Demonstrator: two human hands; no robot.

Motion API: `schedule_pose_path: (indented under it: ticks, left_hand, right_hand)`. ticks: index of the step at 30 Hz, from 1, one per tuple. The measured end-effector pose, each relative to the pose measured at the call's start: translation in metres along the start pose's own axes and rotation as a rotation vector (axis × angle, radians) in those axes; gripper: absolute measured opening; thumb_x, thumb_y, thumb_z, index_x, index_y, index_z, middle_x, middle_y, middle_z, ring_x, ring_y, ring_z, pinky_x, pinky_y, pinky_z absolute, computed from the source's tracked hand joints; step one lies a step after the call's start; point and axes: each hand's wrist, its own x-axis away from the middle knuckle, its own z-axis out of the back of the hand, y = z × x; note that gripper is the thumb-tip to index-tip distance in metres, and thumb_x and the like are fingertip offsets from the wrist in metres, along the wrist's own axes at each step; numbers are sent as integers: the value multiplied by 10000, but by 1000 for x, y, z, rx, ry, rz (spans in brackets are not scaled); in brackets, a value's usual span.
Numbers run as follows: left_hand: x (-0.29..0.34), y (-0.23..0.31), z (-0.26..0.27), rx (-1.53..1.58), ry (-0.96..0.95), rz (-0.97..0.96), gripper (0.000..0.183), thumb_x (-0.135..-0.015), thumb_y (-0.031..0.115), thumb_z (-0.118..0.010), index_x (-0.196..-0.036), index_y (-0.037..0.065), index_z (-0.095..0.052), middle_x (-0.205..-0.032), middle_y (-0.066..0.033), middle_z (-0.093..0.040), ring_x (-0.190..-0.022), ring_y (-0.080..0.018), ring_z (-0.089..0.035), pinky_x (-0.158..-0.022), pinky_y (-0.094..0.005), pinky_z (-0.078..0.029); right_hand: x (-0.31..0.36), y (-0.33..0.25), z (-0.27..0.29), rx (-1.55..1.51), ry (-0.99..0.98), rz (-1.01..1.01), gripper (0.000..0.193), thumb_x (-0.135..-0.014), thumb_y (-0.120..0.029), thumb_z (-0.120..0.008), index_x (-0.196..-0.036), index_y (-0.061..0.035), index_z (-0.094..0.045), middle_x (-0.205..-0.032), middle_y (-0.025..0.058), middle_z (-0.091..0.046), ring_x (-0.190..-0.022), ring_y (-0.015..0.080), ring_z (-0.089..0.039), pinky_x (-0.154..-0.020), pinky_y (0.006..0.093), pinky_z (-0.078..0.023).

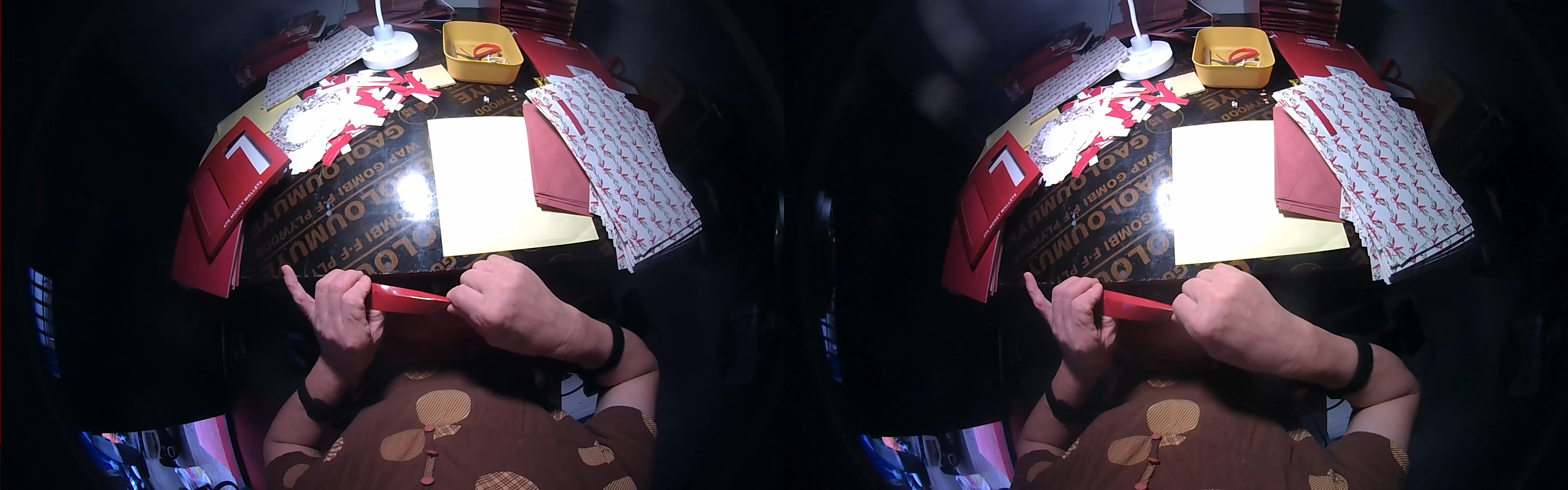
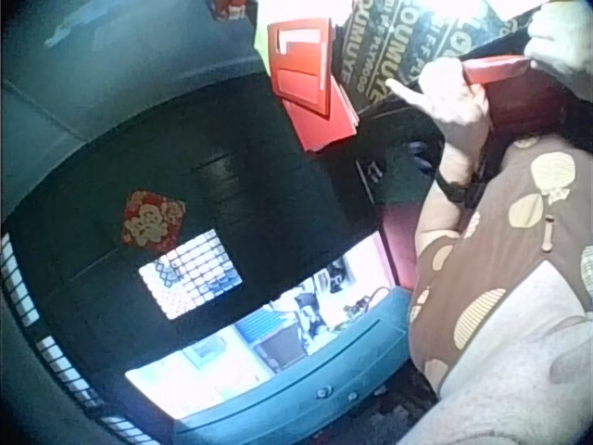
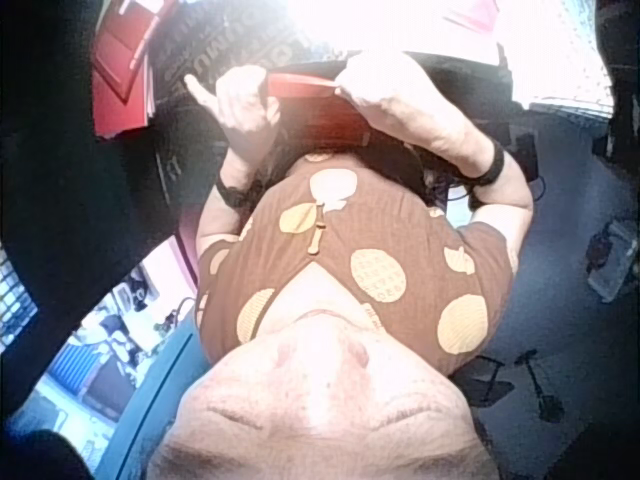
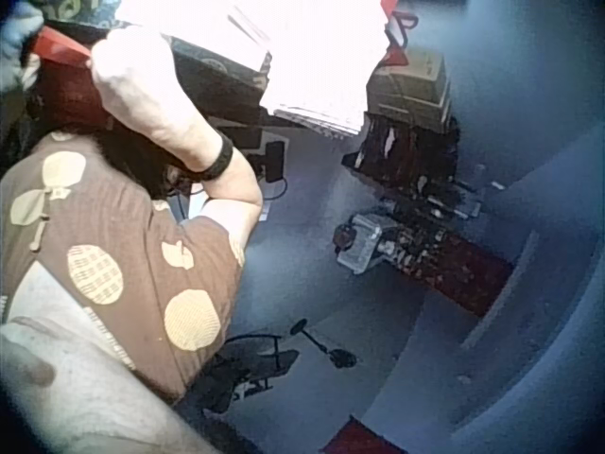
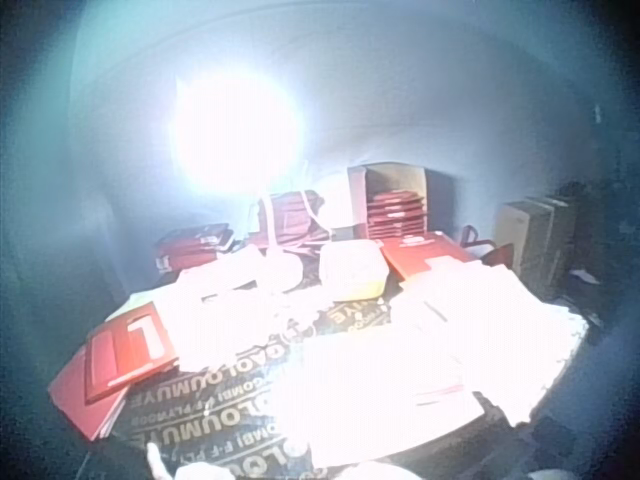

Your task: The person assembles red cardboard folders by hand, folding the flaps inward and securing them to form a pocketed wallet or folder.

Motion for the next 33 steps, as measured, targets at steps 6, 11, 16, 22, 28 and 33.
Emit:
schedule_pose_path:
  ticks: [6, 11, 16, 22, 28, 33]
  left_hand:
    - [1, 1, -1, 0, -9, 6, 319, -813, 87, -704, -1099, 62, -566, -1029, -98, -618, -993, -281, -639, -1163, -718, -160]
    - [-11, -3, 7, 111, -132, 0, 467, -737, 30, -695, -1182, 35, -552, -1101, -115, -599, -1068, -303, -617, -1156, -729, -147]
    - [-17, -26, 23, 630, -250, 66, 483, -786, -11, -715, -1247, -7, -572, -1102, -171, -618, -1025, -324, -618, -998, -473, -462]
    - [-26, -42, 24, 873, -345, 91, 376, -779, 51, -826, -1133, 29, -699, -992, -115, -658, -848, -216, -652, -733, -298, -526]
    - [-24, -51, 19, 993, -425, 92, 346, -775, 47, -830, -1099, 24, -712, -922, -105, -664, -821, -210, -657, -714, -292, -523]
    - [-20, -51, 17, 1002, -418, 94, 306, -772, 26, -824, -1057, 18, -713, -886, -100, -667, -799, -202, -648, -689, -294, -518]
  right_hand:
    - [0, -3, 1, 31, -2, 22, 170, -834, -122, -679, -737, -58, -555, -700, 76, -553, -676, 248, -600, -643, 367, -482]
    - [6, 9, -3, -10, 29, -25, 151, -796, -87, -726, -778, -55, -580, -685, 75, -538, -655, 259, -587, -615, 376, -480]
    - [7, 11, 1, -48, 46, -7, 137, -784, -77, -737, -810, -48, -606, -699, 76, -556, -665, 262, -594, -620, 374, -484]
    - [6, 12, 2, -66, 54, 26, 140, -807, -94, -686, -739, -59, -568, -687, 74, -551, -672, 249, -603, -647, 366, -495]
    - [9, 16, -1, -96, 48, 50, 126, -786, -68, -683, -734, -60, -569, -690, 64, -549, -666, 238, -595, -641, 360, -488]
    - [8, 18, 2, -117, 19, 75, 117, -775, -57, -674, -732, -60, -565, -685, 58, -536, -659, 231, -585, -631, 355, -477]
